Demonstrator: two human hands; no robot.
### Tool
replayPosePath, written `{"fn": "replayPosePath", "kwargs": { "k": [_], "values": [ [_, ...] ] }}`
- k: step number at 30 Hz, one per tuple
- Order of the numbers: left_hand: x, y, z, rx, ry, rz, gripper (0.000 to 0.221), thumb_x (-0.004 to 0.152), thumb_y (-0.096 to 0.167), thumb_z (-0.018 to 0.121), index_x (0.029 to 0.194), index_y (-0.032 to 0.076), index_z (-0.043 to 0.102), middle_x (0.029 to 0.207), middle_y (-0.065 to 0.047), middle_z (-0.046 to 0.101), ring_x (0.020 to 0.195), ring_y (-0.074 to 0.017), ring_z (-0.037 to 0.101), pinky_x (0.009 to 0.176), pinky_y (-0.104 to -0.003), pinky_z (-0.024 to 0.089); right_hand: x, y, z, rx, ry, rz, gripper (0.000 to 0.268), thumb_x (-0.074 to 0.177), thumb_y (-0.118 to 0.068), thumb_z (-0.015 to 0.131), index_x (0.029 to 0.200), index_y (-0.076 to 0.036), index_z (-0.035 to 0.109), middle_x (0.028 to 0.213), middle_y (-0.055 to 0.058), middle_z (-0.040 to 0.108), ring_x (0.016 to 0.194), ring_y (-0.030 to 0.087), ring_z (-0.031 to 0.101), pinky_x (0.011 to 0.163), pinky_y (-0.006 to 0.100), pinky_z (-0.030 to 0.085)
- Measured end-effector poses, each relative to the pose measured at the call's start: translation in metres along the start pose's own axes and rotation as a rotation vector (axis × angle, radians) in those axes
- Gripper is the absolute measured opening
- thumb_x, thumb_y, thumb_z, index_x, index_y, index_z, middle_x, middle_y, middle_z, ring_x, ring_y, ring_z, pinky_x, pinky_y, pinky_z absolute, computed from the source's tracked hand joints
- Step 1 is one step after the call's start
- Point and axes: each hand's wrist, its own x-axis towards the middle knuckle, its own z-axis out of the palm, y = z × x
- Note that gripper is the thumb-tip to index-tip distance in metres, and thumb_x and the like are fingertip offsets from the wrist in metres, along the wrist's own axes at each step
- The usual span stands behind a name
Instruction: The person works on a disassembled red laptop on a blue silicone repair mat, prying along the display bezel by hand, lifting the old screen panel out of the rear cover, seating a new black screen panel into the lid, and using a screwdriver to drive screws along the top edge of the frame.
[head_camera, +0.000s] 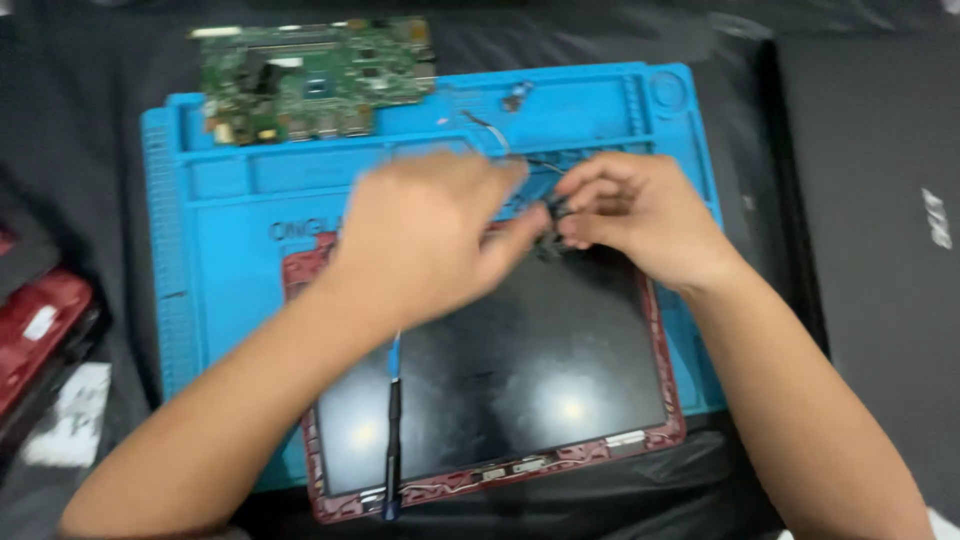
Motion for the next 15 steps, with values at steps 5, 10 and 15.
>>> {"fn": "replayPosePath", "kwargs": {
  "k": [5, 10, 15],
  "values": [
    [-0.009, -0.100, -0.050, 0.283, 0.147, -0.071, 0.018, 0.096, 0.022, 0.077, 0.107, 0.007, 0.076, 0.097, -0.011, 0.074, 0.093, -0.0342, 0.071, 0.080, -0.047, 0.055, 0.000, 0.010, 0.003, 0.106, 0.064, -0.057, 0.030, 0.088, 0.008, 0.072, 0.117, 0.002, 0.067, 0.091, 0.006, 0.072, 0.082, 0.016, 0.072, 0.075, 0.028, 0.060],
    [-0.042, -0.197, -0.040, 0.508, 0.081, -0.337, 0.035, 0.083, 0.036, 0.085, 0.106, 0.009, 0.080, 0.099, -0.021, 0.070, 0.093, -0.0419, 0.066, 0.077, -0.052, 0.054, 0.000, 0.018, 0.007, 0.136, 0.207, -0.084, 0.035, 0.090, 0.009, 0.070, 0.124, 0.000, 0.064, 0.100, 0.006, 0.070, 0.085, 0.017, 0.071, 0.078, 0.028, 0.058],
    [-0.027, -0.174, -0.045, 0.554, 0.006, -0.412, 0.028, 0.077, 0.034, 0.083, 0.092, 0.011, 0.081, 0.101, -0.018, 0.068, 0.102, -0.0395, 0.062, 0.078, -0.050, 0.054, -0.001, 0.025, 0.010, 0.082, 0.245, -0.084, 0.033, 0.091, 0.009, 0.069, 0.123, 0.003, 0.064, 0.101, 0.008, 0.070, 0.086, 0.019, 0.072, 0.081, 0.030, 0.059]
  ]
}}
